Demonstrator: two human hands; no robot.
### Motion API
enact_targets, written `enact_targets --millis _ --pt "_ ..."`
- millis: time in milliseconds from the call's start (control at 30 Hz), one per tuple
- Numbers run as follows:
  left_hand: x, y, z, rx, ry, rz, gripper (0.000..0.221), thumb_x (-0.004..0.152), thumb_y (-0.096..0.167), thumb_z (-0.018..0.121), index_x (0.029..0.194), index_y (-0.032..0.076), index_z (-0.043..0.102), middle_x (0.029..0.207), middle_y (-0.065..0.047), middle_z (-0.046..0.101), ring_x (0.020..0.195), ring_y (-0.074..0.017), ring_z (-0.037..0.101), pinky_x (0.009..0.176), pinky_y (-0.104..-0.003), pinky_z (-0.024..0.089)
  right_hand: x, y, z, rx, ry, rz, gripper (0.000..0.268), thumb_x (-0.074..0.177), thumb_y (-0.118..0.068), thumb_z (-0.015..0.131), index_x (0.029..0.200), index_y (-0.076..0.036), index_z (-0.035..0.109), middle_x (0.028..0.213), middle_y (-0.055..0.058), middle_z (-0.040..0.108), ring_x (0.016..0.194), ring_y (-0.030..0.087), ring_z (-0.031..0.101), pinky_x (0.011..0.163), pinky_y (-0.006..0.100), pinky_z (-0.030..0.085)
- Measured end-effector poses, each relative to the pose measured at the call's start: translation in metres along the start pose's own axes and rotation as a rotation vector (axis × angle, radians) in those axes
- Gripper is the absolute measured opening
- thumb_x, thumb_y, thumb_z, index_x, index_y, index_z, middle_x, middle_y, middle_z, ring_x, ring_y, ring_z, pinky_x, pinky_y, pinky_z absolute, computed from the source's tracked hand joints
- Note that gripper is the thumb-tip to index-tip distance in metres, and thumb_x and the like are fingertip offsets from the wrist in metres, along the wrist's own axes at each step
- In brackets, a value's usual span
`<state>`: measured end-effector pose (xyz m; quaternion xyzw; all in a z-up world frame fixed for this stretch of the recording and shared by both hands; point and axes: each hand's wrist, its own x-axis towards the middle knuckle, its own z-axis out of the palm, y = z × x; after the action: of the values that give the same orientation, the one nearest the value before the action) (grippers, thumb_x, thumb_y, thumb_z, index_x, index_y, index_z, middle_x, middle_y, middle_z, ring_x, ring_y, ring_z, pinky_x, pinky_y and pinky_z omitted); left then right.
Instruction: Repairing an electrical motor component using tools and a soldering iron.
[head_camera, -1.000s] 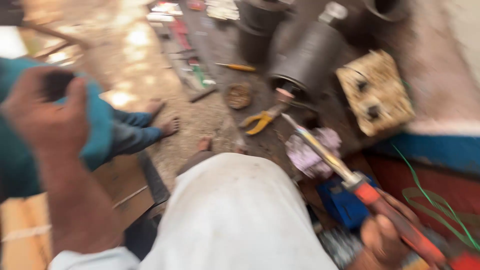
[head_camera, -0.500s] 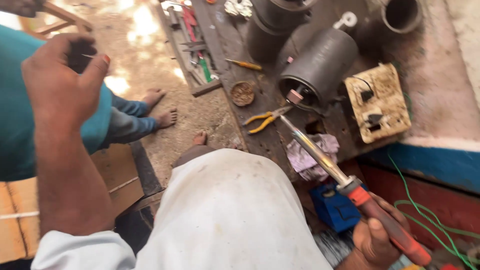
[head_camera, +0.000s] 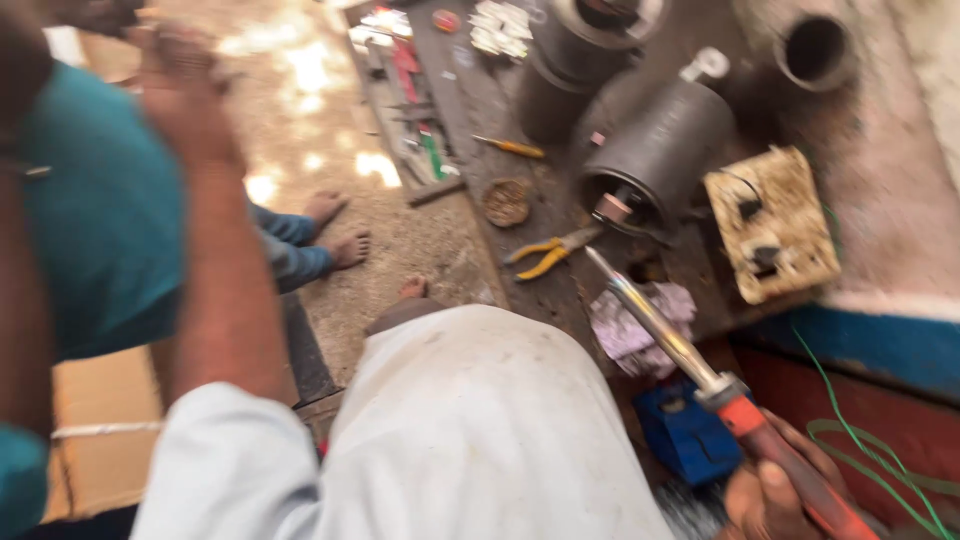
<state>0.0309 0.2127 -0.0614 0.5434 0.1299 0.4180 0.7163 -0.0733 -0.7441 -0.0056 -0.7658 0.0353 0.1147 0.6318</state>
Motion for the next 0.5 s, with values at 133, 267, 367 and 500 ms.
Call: enact_targets --millis 133,267,367,500 --pt "-0.041 0.068 0.103 0.098 0.112 0.149 0.046 0.11 0.021 0.077 0.144 0.002 0.052 0.118 -0.005 0.064 0.095 -0.0107 0.062 0.076 -0.026 0.053 0.023 -0.017 0.023 -0.41 -0.085 -0.324 0.04 0.109 -0.026 0.053 0.137 0.002 0.055 0.11 0.02 0.069 0.096 0.023 0.071 0.095 0.034 0.058" --pt "-0.043 0.074 0.116 0.286 0.2 0.176 0.053 0.105 0.024 0.075 0.145 0.003 0.048 0.128 -0.006 0.063 0.106 -0.0127 0.068 0.086 -0.028 0.062 0.021 -0.034 0.009 -0.278 -0.096 0.082 0.057 0.108 -0.025 0.057 0.151 0.012 0.053 0.098 0.032 0.069 0.08 0.03 0.068 0.076 0.045 0.056" --pt "-0.034 0.08 0.112 0.618 0.15 0.261 0.041 0.106 0.024 0.075 0.138 0.005 0.059 0.129 -0.011 0.067 0.109 -0.0181 0.072 0.09 -0.033 0.065 0.005 -0.095 0.059 -0.206 -0.054 0.079 0.062 0.105 -0.028 0.06 0.147 0.017 0.053 0.107 0.032 0.069 0.091 0.029 0.068 0.085 0.043 0.056" --pt "0.014 0.088 0.07 1.286 -0.065 0.746 0.037 0.1 0.014 0.073 0.13 -0.005 0.061 0.132 -0.024 0.062 0.12 -0.0456 0.059 0.103 -0.054 0.05 -0.01 -0.107 0.104 -0.236 0.05 -0.17 0.055 0.104 -0.03 0.062 0.131 0.017 0.057 0.113 0.028 0.069 0.102 0.026 0.07 0.102 0.039 0.056"
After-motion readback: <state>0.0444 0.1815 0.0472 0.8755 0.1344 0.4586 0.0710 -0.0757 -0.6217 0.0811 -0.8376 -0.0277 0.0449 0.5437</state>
